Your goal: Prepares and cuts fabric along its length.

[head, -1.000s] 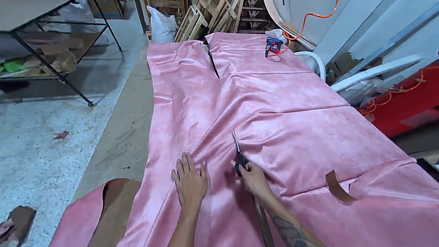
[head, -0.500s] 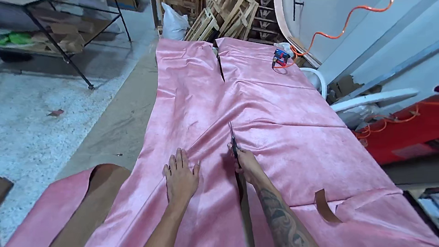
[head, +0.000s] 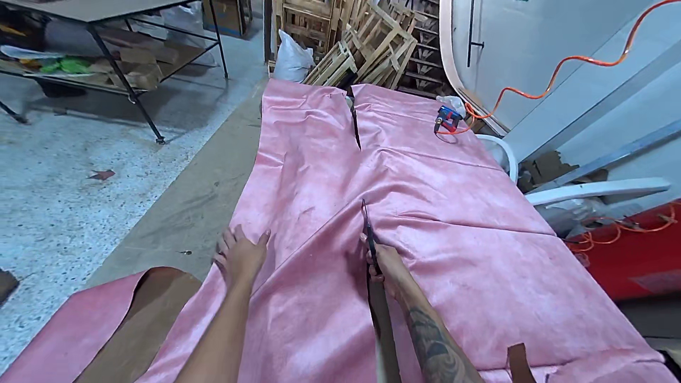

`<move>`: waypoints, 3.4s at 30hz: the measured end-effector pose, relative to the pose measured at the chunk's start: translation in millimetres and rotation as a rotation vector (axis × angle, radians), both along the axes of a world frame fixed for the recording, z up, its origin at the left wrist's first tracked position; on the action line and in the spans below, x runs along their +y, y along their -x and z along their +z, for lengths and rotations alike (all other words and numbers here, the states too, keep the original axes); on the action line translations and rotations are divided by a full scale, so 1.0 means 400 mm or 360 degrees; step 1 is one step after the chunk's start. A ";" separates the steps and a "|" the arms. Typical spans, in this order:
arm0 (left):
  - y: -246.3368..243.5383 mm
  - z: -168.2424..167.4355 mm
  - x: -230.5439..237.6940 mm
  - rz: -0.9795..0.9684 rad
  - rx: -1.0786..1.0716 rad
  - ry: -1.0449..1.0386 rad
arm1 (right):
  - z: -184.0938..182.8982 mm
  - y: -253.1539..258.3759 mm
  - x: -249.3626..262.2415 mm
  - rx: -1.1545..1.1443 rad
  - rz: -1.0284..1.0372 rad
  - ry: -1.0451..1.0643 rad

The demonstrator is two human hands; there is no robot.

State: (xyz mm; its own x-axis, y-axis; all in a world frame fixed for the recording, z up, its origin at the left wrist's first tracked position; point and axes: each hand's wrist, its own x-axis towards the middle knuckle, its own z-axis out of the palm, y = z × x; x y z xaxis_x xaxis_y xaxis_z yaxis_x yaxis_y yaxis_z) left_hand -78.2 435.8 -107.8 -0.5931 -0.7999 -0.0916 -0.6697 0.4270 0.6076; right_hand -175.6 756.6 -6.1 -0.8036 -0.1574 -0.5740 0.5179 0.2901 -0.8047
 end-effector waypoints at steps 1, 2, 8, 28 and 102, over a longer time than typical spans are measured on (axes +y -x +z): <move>0.025 -0.028 -0.046 0.0003 -0.0144 0.0026 | -0.001 0.005 -0.001 -0.0020 -0.0001 0.0012; 0.047 -0.044 -0.076 -0.0030 -0.0260 0.0065 | 0.001 0.014 -0.004 -0.0021 -0.0005 0.0032; 0.101 0.000 -0.101 -0.0159 -0.0369 0.0133 | 0.006 0.037 -0.023 0.0009 -0.0036 0.0088; 0.095 -0.099 -0.251 0.0012 0.0016 0.0281 | 0.005 0.167 -0.121 0.0048 -0.0078 0.0073; 0.059 -0.078 -0.339 0.0124 0.0416 -0.0507 | 0.264 0.048 0.180 0.1332 0.0455 -0.0589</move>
